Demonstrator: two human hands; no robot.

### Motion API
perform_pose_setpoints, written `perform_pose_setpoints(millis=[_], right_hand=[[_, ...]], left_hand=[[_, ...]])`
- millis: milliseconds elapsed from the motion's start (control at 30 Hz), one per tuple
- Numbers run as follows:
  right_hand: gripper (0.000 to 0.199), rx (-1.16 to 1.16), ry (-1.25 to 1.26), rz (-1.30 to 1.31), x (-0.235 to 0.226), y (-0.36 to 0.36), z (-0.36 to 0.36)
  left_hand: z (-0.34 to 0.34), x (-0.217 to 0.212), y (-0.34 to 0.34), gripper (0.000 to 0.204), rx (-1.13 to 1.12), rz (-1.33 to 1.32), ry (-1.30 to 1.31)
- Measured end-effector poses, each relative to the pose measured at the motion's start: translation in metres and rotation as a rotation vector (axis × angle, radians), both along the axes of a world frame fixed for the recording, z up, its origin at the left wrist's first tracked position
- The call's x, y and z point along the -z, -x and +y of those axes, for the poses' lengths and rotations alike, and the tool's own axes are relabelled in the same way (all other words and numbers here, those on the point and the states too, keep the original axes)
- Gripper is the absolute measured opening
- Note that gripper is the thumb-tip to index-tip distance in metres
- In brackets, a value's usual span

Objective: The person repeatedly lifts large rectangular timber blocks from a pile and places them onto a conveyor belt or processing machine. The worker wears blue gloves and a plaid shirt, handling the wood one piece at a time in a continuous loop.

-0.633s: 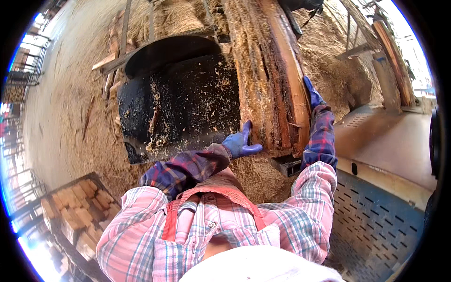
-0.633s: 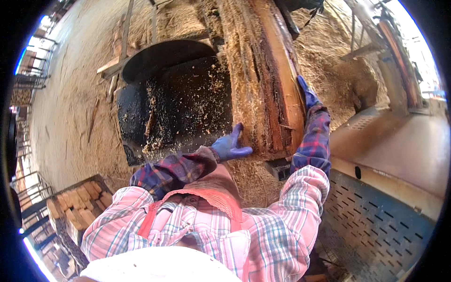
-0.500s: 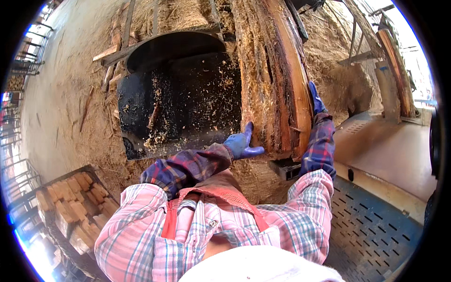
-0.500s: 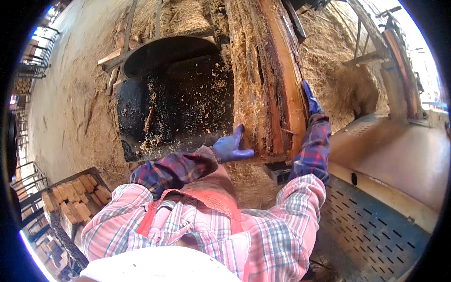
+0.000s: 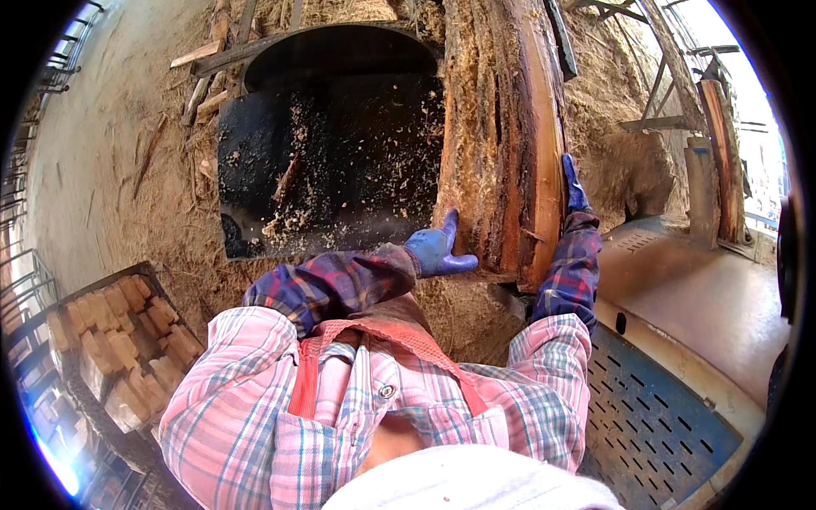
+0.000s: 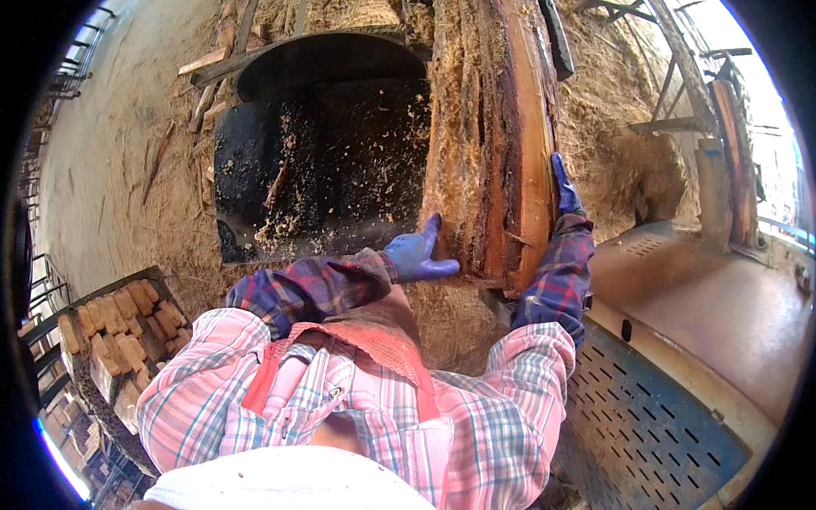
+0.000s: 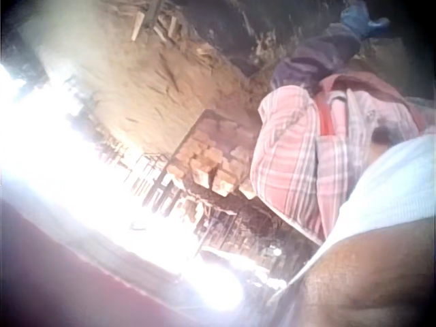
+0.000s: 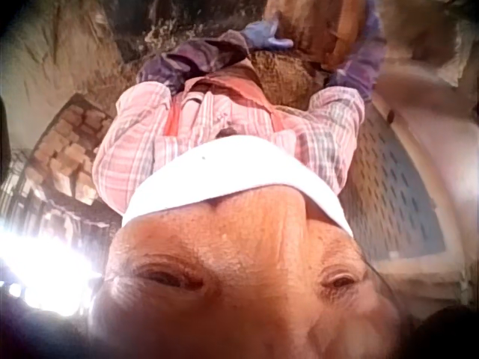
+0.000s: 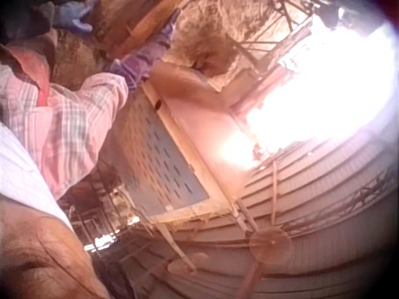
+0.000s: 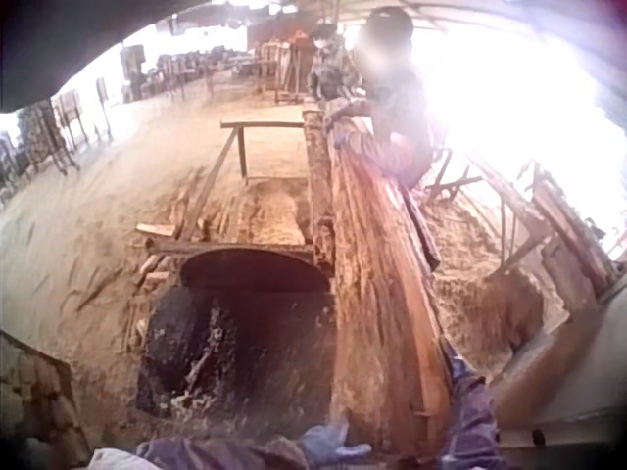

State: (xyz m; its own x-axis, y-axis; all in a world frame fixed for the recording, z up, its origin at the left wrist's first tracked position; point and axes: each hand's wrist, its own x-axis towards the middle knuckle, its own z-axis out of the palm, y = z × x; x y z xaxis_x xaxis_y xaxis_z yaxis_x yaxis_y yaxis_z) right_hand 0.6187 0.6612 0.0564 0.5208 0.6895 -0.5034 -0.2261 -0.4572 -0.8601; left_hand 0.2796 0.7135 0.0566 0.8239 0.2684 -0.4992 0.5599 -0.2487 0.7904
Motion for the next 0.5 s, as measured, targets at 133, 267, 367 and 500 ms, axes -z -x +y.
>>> perform_pose_setpoints(millis=[133, 267, 367, 500], right_hand=[[0.045, 0.039, -0.010, 0.065, -0.001, 0.049, 0.011], [0.047, 0.056, -0.022, 0.081, 0.002, 0.094, 0.027], [0.049, 0.054, -0.039, 0.069, 0.004, 0.129, 0.040], [0.053, 0.052, -0.060, 0.046, 0.007, 0.171, 0.060]], left_hand=[[0.007, 0.002, 0.038, 0.109, -0.004, 0.032, -0.059], [0.018, 0.000, 0.077, 0.107, 0.027, 0.050, -0.131], [0.024, 0.008, 0.107, 0.103, 0.024, 0.018, -0.171], [0.037, 0.011, 0.142, 0.100, 0.044, 0.050, -0.199]])
